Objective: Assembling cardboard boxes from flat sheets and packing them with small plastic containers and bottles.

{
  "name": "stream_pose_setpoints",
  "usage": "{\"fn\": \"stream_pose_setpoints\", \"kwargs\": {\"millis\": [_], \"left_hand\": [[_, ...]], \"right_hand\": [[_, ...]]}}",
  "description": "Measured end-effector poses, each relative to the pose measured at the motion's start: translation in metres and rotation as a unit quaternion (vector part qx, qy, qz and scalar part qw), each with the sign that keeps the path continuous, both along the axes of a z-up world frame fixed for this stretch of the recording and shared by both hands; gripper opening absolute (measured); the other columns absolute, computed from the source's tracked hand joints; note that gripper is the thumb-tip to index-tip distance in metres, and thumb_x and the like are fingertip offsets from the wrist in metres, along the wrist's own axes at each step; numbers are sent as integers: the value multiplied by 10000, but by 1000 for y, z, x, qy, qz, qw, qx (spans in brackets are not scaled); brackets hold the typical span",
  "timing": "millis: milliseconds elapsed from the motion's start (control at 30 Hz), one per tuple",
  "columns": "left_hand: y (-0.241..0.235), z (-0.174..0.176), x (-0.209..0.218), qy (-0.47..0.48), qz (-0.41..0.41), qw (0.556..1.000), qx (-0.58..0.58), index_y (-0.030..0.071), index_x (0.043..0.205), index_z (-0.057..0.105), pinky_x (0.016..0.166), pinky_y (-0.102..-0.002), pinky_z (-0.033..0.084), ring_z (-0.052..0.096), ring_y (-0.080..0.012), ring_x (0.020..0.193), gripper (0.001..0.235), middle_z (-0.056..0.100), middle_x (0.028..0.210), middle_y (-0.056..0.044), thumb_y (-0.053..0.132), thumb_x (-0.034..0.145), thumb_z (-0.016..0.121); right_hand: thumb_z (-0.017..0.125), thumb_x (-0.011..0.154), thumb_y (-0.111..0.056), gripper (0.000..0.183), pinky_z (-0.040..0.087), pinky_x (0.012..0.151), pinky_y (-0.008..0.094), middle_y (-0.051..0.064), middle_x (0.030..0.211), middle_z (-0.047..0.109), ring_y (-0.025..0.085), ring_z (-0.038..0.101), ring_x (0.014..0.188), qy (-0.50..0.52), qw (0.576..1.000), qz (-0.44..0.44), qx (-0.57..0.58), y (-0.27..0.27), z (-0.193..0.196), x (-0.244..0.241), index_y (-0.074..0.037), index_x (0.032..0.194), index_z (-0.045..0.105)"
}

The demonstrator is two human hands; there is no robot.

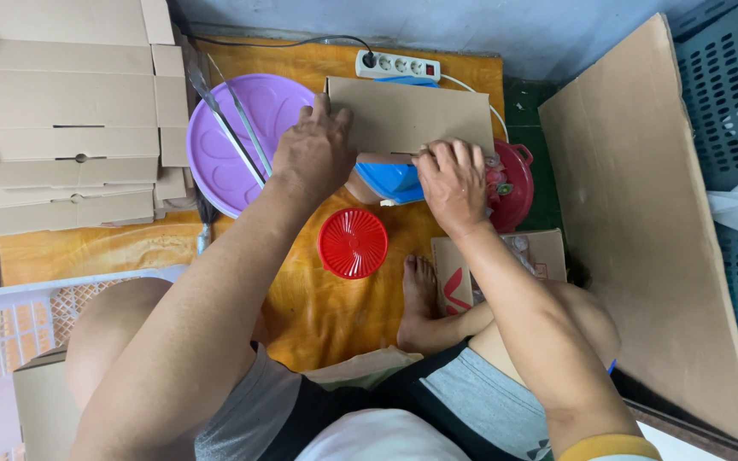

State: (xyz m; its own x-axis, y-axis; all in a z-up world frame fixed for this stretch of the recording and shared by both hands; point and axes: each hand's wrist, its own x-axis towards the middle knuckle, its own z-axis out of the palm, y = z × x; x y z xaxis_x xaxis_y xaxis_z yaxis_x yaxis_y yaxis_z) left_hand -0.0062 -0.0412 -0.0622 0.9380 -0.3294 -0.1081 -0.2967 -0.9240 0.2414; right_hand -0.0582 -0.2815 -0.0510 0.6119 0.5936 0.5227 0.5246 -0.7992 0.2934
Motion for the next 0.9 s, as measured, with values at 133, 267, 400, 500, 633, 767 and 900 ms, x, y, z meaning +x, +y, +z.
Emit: {"fn": "stream_pose_setpoints", "kwargs": {"millis": [133,267,400,500,633,767,900], "left_hand": [[-4,3,-1,5,3,1000,21,152,1243,569,868,-427,583,585,-341,1152,426,444,1274,-133,440,952,690],[-7,-3,-2,-3,5,999,32,145,1216,576,858,-418,564,554,-344,1178,376,458,1272,-154,417,971,662],[-8,-9,-4,-5,18,1000,21,145,1218,566,892,-425,549,508,-349,1237,393,445,1296,-151,434,965,649],[-7,4,-11,6,32,999,12,130,1208,553,915,-433,541,478,-355,1270,439,421,1309,-147,475,954,652],[-11,15,-22,2,45,999,-24,102,1192,535,928,-422,523,461,-338,1269,479,408,1283,-139,522,976,616],[-23,-20,-25,1,214,932,-293,-54,1390,347,970,-548,539,531,-497,1240,884,423,1290,-267,568,897,736],[-37,-84,-17,123,323,855,-386,-45,1497,146,1052,-533,521,516,-520,1322,1205,384,1422,-360,727,821,778]], "right_hand": [[686,1012,-192,144,496,772,410,80,891,567,284,629,906,-18,1000,2,-5,6,1,-2,-48,1004,681],[672,1016,-176,134,503,828,423,86,855,565,290,638,918,-21,1000,-2,-4,7,-1,-5,-43,1004,682],[675,982,-134,114,485,895,442,92,871,572,289,633,949,-22,1000,-17,-13,7,-6,-6,-32,1031,683],[666,960,-108,124,483,911,461,112,885,580,304,632,963,-15,1000,-27,-5,12,-3,-10,-11,1036,687],[649,950,-92,168,470,942,476,119,913,594,307,628,1009,7,999,-42,6,13,-6,-14,0,1081,698],[638,915,-107,260,435,998,493,133,958,604,317,612,1056,49,995,-84,6,16,-11,-19,10,1141,690],[656,878,-120,325,409,1031,513,141,993,614,325,600,1099,84,990,-112,19,17,-18,-18,16,1171,687]]}}
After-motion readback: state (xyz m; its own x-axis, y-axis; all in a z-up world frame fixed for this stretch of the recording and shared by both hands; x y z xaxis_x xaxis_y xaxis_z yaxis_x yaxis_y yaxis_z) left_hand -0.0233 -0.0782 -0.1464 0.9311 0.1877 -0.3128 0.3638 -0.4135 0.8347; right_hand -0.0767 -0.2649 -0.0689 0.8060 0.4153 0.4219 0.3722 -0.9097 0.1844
